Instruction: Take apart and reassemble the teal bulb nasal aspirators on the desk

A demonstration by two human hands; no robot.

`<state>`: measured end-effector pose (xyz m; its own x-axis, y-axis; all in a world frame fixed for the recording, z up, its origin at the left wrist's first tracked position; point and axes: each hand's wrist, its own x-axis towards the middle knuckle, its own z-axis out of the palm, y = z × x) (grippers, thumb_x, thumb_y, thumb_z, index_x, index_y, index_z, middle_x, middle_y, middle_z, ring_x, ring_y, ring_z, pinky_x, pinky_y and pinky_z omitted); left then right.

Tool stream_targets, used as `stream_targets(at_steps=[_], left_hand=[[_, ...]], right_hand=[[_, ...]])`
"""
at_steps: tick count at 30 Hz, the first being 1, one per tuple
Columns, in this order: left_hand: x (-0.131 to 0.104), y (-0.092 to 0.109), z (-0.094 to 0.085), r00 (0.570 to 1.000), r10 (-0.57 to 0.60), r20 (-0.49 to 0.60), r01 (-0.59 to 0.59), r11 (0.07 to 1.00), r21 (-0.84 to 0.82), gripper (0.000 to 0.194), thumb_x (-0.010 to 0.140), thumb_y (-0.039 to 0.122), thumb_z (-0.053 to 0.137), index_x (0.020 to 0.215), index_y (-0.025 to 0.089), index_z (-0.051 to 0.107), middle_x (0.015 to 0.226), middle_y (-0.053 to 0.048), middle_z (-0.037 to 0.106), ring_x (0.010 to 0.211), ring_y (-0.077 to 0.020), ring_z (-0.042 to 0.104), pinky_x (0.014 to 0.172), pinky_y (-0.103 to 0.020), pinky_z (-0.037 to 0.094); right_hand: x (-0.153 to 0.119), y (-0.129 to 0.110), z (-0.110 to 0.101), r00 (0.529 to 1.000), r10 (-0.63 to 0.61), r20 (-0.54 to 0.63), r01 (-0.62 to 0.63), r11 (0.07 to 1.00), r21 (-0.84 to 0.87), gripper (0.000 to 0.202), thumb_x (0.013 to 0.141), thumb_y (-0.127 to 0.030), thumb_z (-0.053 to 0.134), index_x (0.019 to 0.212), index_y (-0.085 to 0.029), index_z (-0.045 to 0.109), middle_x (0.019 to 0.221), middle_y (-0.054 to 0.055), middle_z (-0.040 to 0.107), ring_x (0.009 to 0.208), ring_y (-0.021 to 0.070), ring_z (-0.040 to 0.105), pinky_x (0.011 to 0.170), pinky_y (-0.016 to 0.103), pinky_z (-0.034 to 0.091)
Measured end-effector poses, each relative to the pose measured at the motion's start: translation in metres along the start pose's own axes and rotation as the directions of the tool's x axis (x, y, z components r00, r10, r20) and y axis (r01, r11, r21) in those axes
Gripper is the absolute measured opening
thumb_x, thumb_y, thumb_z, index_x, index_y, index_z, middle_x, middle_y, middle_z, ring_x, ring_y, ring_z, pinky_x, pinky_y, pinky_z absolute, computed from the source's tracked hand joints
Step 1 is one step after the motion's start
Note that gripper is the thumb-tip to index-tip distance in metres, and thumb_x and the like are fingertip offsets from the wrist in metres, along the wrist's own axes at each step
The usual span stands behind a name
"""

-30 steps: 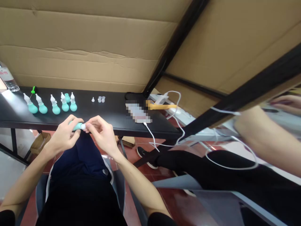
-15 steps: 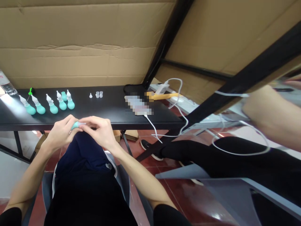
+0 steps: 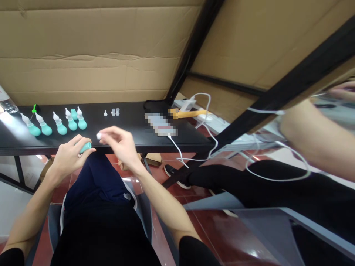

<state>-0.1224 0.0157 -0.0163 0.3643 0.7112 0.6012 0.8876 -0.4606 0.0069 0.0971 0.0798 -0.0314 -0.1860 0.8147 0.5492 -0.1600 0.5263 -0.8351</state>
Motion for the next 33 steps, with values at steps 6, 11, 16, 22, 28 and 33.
stream_targets(at_steps=[6,11,16,22,28,33], left_hand=[[0.001,-0.007,-0.005,0.996,-0.069,-0.048,0.068,0.998,-0.020,0.029,0.115,0.046,0.059,0.109,0.022,0.075,0.097,-0.004,0.073,0.076,-0.0164,0.065,0.062,-0.026,0.042],[0.000,-0.005,-0.008,0.995,-0.085,-0.054,0.085,0.996,-0.011,0.029,0.115,0.046,0.059,0.109,0.022,0.075,0.094,-0.003,0.072,0.074,-0.0165,0.064,0.061,-0.027,0.041],[-0.001,-0.004,-0.007,0.994,-0.102,-0.037,0.101,0.994,-0.031,0.029,0.115,0.047,0.059,0.109,0.023,0.074,0.094,-0.003,0.071,0.073,-0.0160,0.063,0.060,-0.026,0.038],[-0.001,-0.004,-0.007,0.996,-0.080,-0.033,0.079,0.996,-0.047,0.027,0.115,0.044,0.059,0.108,0.022,0.073,0.096,-0.004,0.072,0.077,-0.0172,0.065,0.061,-0.027,0.039],[-0.001,-0.004,-0.005,0.994,-0.099,-0.040,0.097,0.995,-0.030,0.027,0.114,0.045,0.061,0.108,0.023,0.074,0.094,-0.003,0.072,0.076,-0.0173,0.065,0.061,-0.028,0.039],[0.002,-0.003,0.002,0.984,-0.156,-0.089,0.146,0.983,-0.109,0.025,0.112,0.042,0.062,0.105,0.021,0.073,0.097,-0.004,0.073,0.082,-0.0190,0.068,0.069,-0.029,0.048]], right_hand=[[0.125,0.031,-0.052,0.975,-0.114,-0.189,-0.021,0.804,-0.594,0.014,0.102,-0.025,0.067,0.104,-0.022,0.081,0.103,0.009,0.086,0.096,0.0257,0.080,0.100,0.043,0.062],[0.191,0.052,-0.060,0.998,0.055,0.020,-0.008,0.465,-0.885,0.035,0.095,-0.004,0.056,0.109,-0.015,0.087,0.112,0.014,0.088,0.114,0.0308,0.079,0.110,0.044,0.056],[0.198,0.069,-0.061,0.985,0.152,0.080,0.020,0.364,-0.931,0.039,0.095,0.001,0.057,0.110,-0.013,0.091,0.109,0.017,0.088,0.107,0.0308,0.081,0.103,0.041,0.059],[0.196,0.071,-0.061,0.969,0.213,0.123,0.041,0.356,-0.934,0.029,0.088,0.000,0.076,0.109,-0.013,0.091,0.104,0.015,0.088,0.102,0.0288,0.081,0.103,0.039,0.059],[0.184,0.059,-0.066,0.977,0.201,0.066,-0.020,0.399,-0.917,0.028,0.087,0.000,0.073,0.105,-0.013,0.090,0.103,0.016,0.089,0.108,0.0320,0.083,0.108,0.045,0.059],[0.116,0.024,-0.061,1.000,0.018,0.012,-0.010,0.871,-0.491,0.016,0.090,-0.029,0.083,0.103,-0.021,0.088,0.100,0.009,0.088,0.099,0.0296,0.084,0.105,0.051,0.065]])
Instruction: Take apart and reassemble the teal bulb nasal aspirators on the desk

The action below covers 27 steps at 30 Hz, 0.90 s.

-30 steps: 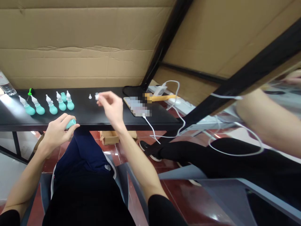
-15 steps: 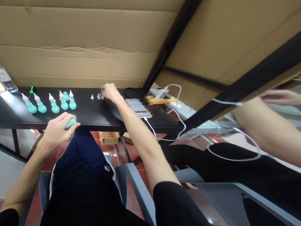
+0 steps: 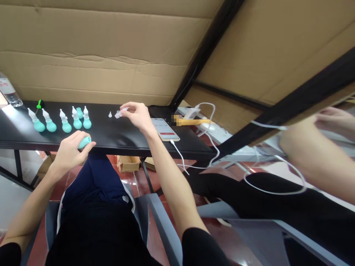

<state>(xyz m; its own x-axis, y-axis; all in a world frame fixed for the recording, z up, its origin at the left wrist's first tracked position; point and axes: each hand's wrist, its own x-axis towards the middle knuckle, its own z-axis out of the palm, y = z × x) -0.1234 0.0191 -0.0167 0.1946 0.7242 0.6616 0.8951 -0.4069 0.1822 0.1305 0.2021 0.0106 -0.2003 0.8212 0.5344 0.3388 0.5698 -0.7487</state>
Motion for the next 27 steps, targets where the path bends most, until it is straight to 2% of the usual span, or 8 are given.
stream_targets(at_steps=[1,3,6,8,14,18,22,27], left_hand=[[0.000,0.002,0.001,1.000,-0.007,-0.006,0.006,1.000,-0.029,0.024,0.112,0.041,0.062,0.105,0.021,0.072,0.098,-0.004,0.074,0.083,-0.0192,0.068,0.072,-0.030,0.050],[0.000,0.008,0.003,1.000,0.001,-0.015,-0.002,0.995,-0.095,0.022,0.112,0.041,0.063,0.106,0.021,0.071,0.098,-0.003,0.074,0.085,-0.0192,0.069,0.077,-0.030,0.053],[-0.003,0.017,0.003,0.998,0.060,-0.018,-0.063,0.978,-0.197,0.021,0.113,0.041,0.063,0.110,0.022,0.071,0.097,-0.002,0.073,0.083,-0.0181,0.068,0.079,-0.030,0.056],[-0.005,0.020,0.002,0.994,0.101,-0.034,-0.106,0.967,-0.232,0.022,0.113,0.043,0.063,0.112,0.022,0.071,0.096,-0.002,0.073,0.082,-0.0177,0.068,0.078,-0.029,0.056],[-0.006,0.018,0.005,0.972,0.206,-0.111,-0.225,0.956,-0.188,0.033,0.116,0.051,0.058,0.115,0.021,0.072,0.096,-0.003,0.073,0.079,-0.0169,0.068,0.073,-0.028,0.055],[-0.007,0.016,0.007,0.968,0.226,-0.108,-0.232,0.972,-0.041,0.039,0.119,0.051,0.050,0.114,0.020,0.072,0.094,-0.004,0.073,0.077,-0.0167,0.068,0.067,-0.027,0.050],[-0.009,0.019,0.002,0.956,0.267,-0.119,-0.252,0.960,0.125,0.040,0.121,0.046,0.046,0.110,0.018,0.072,0.091,-0.005,0.072,0.076,-0.0171,0.070,0.063,-0.028,0.045],[-0.007,0.022,-0.006,0.923,0.359,-0.139,-0.311,0.909,0.278,0.040,0.122,0.043,0.044,0.105,0.017,0.070,0.086,-0.005,0.072,0.071,-0.0170,0.069,0.060,-0.031,0.040]], right_hand=[[-0.023,-0.013,0.001,0.999,-0.035,0.005,0.034,0.982,0.183,0.020,0.091,-0.037,0.084,0.106,-0.024,0.087,0.105,0.008,0.088,0.100,0.0284,0.084,0.102,0.051,0.066],[-0.072,-0.042,0.007,0.996,-0.087,-0.017,0.087,0.925,0.369,0.021,0.090,-0.045,0.089,0.104,-0.029,0.087,0.109,0.005,0.087,0.101,0.0273,0.083,0.099,0.050,0.068],[-0.132,-0.081,0.020,0.994,-0.078,-0.081,0.104,0.910,0.402,0.012,0.094,-0.039,0.089,0.104,-0.035,0.088,0.108,0.004,0.087,0.097,0.0267,0.083,0.092,0.048,0.071],[-0.153,-0.096,0.027,0.985,-0.107,-0.134,0.151,0.915,0.375,0.011,0.097,-0.032,0.085,0.106,-0.037,0.089,0.111,0.003,0.086,0.098,0.0263,0.083,0.092,0.047,0.071],[-0.157,-0.095,0.038,0.972,-0.082,-0.220,0.153,0.933,0.325,0.011,0.099,-0.032,0.082,0.103,-0.038,0.090,0.108,0.003,0.085,0.092,0.0268,0.081,0.083,0.047,0.071],[-0.161,-0.090,0.045,0.971,-0.075,-0.229,0.152,0.928,0.340,0.012,0.100,-0.033,0.080,0.104,-0.037,0.091,0.106,0.004,0.082,0.079,0.0236,0.077,0.077,0.045,0.070],[-0.165,-0.089,0.051,0.965,-0.092,-0.246,0.170,0.933,0.318,0.014,0.102,-0.031,0.079,0.106,-0.038,0.091,0.102,0.004,0.080,0.079,0.0223,0.077,0.072,0.041,0.069],[-0.163,-0.088,0.052,0.958,-0.163,-0.235,0.227,0.934,0.277,0.017,0.102,-0.023,0.077,0.107,-0.030,0.091,0.096,0.002,0.079,0.074,0.0171,0.077,0.064,0.031,0.064]])
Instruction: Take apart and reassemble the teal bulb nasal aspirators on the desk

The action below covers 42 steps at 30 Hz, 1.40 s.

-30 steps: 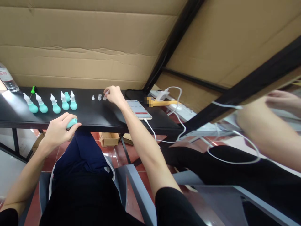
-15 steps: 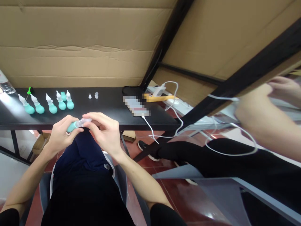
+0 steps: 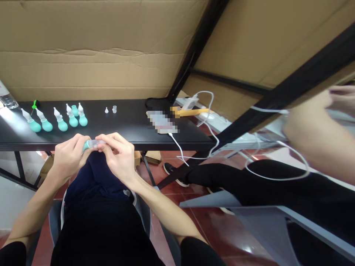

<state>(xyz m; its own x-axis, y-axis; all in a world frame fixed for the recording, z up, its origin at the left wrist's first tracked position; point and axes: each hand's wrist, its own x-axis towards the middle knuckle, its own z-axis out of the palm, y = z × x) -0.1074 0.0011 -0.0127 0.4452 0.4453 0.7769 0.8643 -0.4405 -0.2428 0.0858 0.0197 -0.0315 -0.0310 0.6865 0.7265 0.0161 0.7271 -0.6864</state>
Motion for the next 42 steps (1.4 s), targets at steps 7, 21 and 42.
stream_targets(at_steps=[7,21,42], left_hand=[[0.003,0.001,-0.012,0.995,0.075,0.067,-0.082,0.990,0.118,0.038,0.123,0.039,0.044,0.106,0.016,0.069,0.084,-0.004,0.072,0.065,-0.0174,0.065,0.060,-0.033,0.040],[0.004,-0.005,-0.022,0.981,0.164,0.101,-0.179,0.971,0.160,0.031,0.117,0.021,0.048,0.094,0.018,0.067,0.077,-0.001,0.066,0.062,-0.0166,0.061,0.057,-0.034,0.038],[-0.001,-0.017,0.000,0.976,-0.025,0.217,0.043,0.996,-0.079,0.047,0.119,0.058,0.049,0.135,0.019,0.070,0.112,-0.008,0.080,0.086,-0.0192,0.078,0.062,-0.028,0.047]], right_hand=[[0.003,0.001,-0.007,0.998,-0.023,0.050,0.025,0.999,-0.047,0.018,0.100,-0.020,0.079,0.107,-0.030,0.093,0.093,0.001,0.083,0.071,0.0150,0.075,0.061,0.027,0.061],[0.001,0.008,-0.009,0.990,-0.123,0.065,0.130,0.983,-0.126,0.023,0.095,-0.020,0.086,0.110,-0.036,0.094,0.087,-0.002,0.087,0.067,0.0151,0.075,0.065,0.028,0.062],[0.030,0.012,-0.013,0.956,0.003,0.294,0.014,0.998,-0.057,0.019,0.098,-0.038,0.083,0.112,-0.025,0.087,0.099,0.002,0.088,0.076,0.0177,0.080,0.072,0.029,0.063]])
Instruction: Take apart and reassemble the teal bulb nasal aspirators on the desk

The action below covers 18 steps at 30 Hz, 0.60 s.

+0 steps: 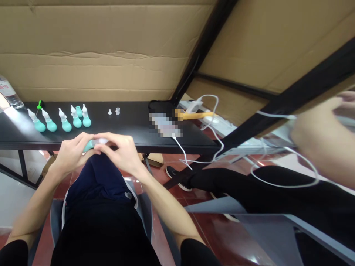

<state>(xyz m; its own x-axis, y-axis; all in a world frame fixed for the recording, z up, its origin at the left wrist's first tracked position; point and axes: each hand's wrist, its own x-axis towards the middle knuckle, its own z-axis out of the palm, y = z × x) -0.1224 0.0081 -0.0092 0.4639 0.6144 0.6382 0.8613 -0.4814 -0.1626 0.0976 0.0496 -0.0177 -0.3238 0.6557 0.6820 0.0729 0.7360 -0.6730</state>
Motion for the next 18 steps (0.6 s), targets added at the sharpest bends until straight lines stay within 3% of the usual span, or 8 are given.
stream_targets(at_steps=[3,6,9,11,15,18], left_hand=[[0.003,-0.002,0.005,0.968,-0.244,0.052,0.244,0.970,0.004,0.061,0.114,0.059,0.060,0.158,0.018,0.058,0.138,-0.016,0.076,0.094,-0.0220,0.080,0.062,-0.028,0.048],[0.004,-0.008,0.004,0.912,-0.410,0.030,0.410,0.912,-0.001,0.051,0.113,0.050,0.064,0.153,0.019,0.063,0.127,-0.012,0.079,0.081,-0.0187,0.076,0.062,-0.028,0.047],[0.002,-0.014,0.000,0.897,-0.442,-0.032,0.440,0.897,-0.039,0.034,0.113,0.041,0.062,0.136,0.019,0.074,0.101,-0.005,0.081,0.073,-0.0174,0.072,0.066,-0.029,0.046],[0.001,-0.016,-0.002,0.897,-0.440,-0.040,0.438,0.897,-0.055,0.029,0.113,0.040,0.060,0.126,0.020,0.077,0.085,-0.002,0.078,0.071,-0.0181,0.071,0.066,-0.029,0.044],[0.003,-0.012,-0.006,0.887,-0.461,0.032,0.462,0.887,-0.033,0.027,0.112,0.040,0.060,0.109,0.021,0.078,0.072,0.000,0.073,0.070,-0.0204,0.072,0.063,-0.031,0.037],[0.005,-0.008,-0.007,0.878,-0.473,0.075,0.476,0.880,-0.015,0.027,0.111,0.040,0.060,0.101,0.022,0.077,0.070,0.000,0.072,0.069,-0.0216,0.072,0.062,-0.031,0.034]], right_hand=[[0.036,0.014,-0.010,0.994,0.111,0.017,-0.111,0.994,0.003,0.025,0.098,-0.044,0.081,0.109,-0.022,0.079,0.091,0.003,0.085,0.077,0.0198,0.079,0.075,0.033,0.063],[0.085,0.036,-0.015,0.983,0.183,0.007,-0.178,0.965,-0.191,0.016,0.097,-0.036,0.079,0.105,-0.023,0.072,0.089,0.004,0.083,0.079,0.0225,0.078,0.080,0.038,0.063],[0.128,0.056,-0.006,0.979,0.198,0.046,-0.154,0.868,-0.471,0.013,0.094,-0.024,0.077,0.105,-0.023,0.071,0.093,0.007,0.084,0.089,0.0281,0.077,0.091,0.044,0.063],[0.148,0.063,0.006,0.966,0.231,0.112,-0.126,0.807,-0.577,0.012,0.095,-0.024,0.075,0.106,-0.022,0.073,0.099,0.010,0.084,0.094,0.0310,0.076,0.094,0.046,0.062],[0.169,0.065,0.025,0.936,0.276,0.219,-0.063,0.743,-0.667,0.015,0.097,-0.030,0.077,0.107,-0.019,0.075,0.107,0.012,0.084,0.100,0.0320,0.076,0.094,0.044,0.060],[0.176,0.062,0.023,0.905,0.331,0.268,-0.057,0.717,-0.694,0.023,0.095,-0.039,0.084,0.102,-0.018,0.078,0.105,0.013,0.084,0.100,0.0321,0.077,0.092,0.043,0.060]])
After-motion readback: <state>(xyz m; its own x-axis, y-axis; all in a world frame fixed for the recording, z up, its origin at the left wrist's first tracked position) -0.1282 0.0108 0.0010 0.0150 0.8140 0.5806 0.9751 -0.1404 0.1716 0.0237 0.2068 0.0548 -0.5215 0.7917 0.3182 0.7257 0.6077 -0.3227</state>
